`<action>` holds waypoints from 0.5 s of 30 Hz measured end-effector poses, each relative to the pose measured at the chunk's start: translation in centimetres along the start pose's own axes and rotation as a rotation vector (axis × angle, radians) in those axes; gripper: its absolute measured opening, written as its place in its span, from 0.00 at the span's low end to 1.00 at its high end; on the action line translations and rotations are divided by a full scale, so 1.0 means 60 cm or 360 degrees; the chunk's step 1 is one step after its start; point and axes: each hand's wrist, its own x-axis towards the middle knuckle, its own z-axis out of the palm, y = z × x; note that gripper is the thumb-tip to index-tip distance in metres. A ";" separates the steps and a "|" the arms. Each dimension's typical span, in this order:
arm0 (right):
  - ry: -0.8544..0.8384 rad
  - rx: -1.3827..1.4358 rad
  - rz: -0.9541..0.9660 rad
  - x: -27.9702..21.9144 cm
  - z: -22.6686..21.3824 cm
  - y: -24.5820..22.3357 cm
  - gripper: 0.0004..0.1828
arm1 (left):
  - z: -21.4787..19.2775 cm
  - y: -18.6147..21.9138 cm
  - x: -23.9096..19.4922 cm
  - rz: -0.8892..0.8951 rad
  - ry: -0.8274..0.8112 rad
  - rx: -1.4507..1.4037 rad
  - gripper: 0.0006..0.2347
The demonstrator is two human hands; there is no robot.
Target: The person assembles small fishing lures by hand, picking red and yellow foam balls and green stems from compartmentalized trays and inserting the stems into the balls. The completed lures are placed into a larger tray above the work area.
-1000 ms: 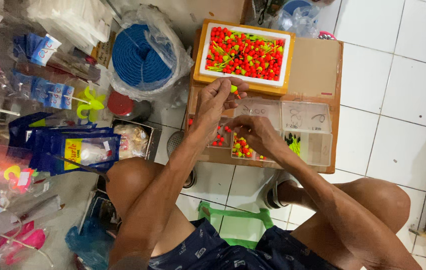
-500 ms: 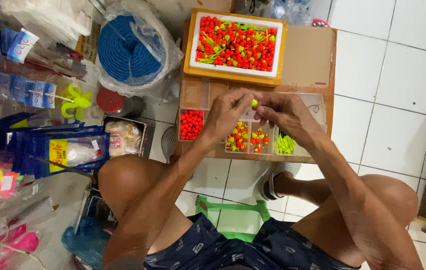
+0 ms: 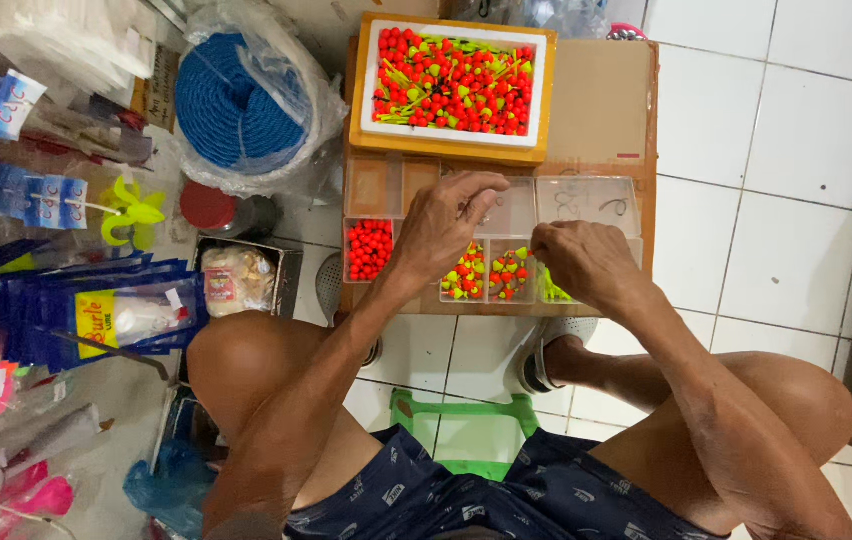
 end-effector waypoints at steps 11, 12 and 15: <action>0.0215 0.0019 -0.0154 0.031 -0.008 -0.021 0.05 | -0.011 0.030 -0.007 -0.0098 -0.0160 0.0098 0.10; 0.0284 0.0003 -0.0148 0.041 -0.001 -0.013 0.04 | -0.012 0.038 -0.010 -0.0161 -0.0243 0.0110 0.10; 0.0419 0.0081 -0.0166 0.068 -0.007 -0.001 0.04 | 0.002 0.027 -0.027 -0.0070 -0.0473 0.0562 0.07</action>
